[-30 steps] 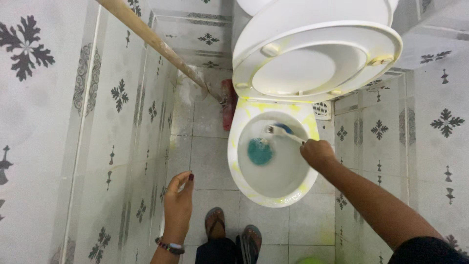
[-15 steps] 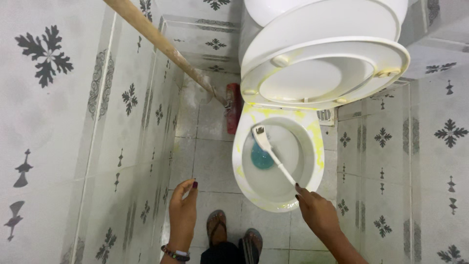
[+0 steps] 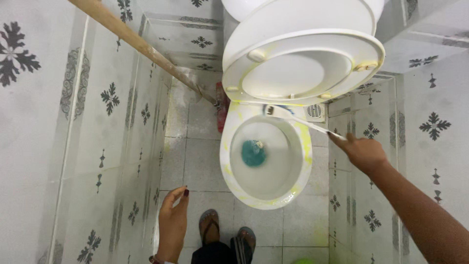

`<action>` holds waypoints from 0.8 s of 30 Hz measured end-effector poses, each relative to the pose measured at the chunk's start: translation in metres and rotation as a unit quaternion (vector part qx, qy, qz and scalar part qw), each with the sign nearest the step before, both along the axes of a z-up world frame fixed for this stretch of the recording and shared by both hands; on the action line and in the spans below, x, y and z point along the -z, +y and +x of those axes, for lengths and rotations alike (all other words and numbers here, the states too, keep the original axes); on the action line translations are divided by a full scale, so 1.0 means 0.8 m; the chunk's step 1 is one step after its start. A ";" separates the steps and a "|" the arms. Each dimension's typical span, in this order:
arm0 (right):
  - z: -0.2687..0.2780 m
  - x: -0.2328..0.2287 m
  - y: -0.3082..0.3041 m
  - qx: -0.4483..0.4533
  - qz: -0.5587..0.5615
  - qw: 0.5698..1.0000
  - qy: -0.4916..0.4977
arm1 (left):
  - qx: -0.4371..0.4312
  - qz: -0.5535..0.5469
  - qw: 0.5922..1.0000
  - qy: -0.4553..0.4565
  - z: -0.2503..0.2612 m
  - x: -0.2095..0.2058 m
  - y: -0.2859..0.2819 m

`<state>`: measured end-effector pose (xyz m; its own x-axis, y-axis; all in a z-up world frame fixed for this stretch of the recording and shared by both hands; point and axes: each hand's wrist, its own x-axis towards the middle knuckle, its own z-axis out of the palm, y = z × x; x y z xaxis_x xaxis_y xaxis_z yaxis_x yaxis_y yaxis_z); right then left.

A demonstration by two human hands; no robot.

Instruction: The person cleans a toilet by applying cleaning liquid from a bottle onto the rim and inside the bowl, and then scrubbing the surfaces with a toilet brush.

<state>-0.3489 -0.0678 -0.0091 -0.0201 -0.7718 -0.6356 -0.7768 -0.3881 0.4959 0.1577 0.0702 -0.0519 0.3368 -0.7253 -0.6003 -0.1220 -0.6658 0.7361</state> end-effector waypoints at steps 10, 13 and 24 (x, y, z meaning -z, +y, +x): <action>0.091 0.058 -0.061 -0.115 0.024 0.993 -0.025 | -0.025 -0.015 0.999 0.029 -0.005 0.017 -0.001; 0.003 0.013 -0.033 -0.065 0.024 0.998 0.008 | -0.006 -0.026 0.999 0.019 -0.008 0.013 0.000; 0.042 0.048 -0.052 -0.063 0.040 0.997 0.014 | 0.001 -0.113 0.993 0.041 -0.055 0.013 -0.022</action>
<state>-0.3155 -0.1092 -0.0471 0.0540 -0.7161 -0.6959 -0.7057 -0.5204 0.4807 0.1137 0.0529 -0.0621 0.2929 -0.8447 -0.4480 -0.0564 -0.4830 0.8738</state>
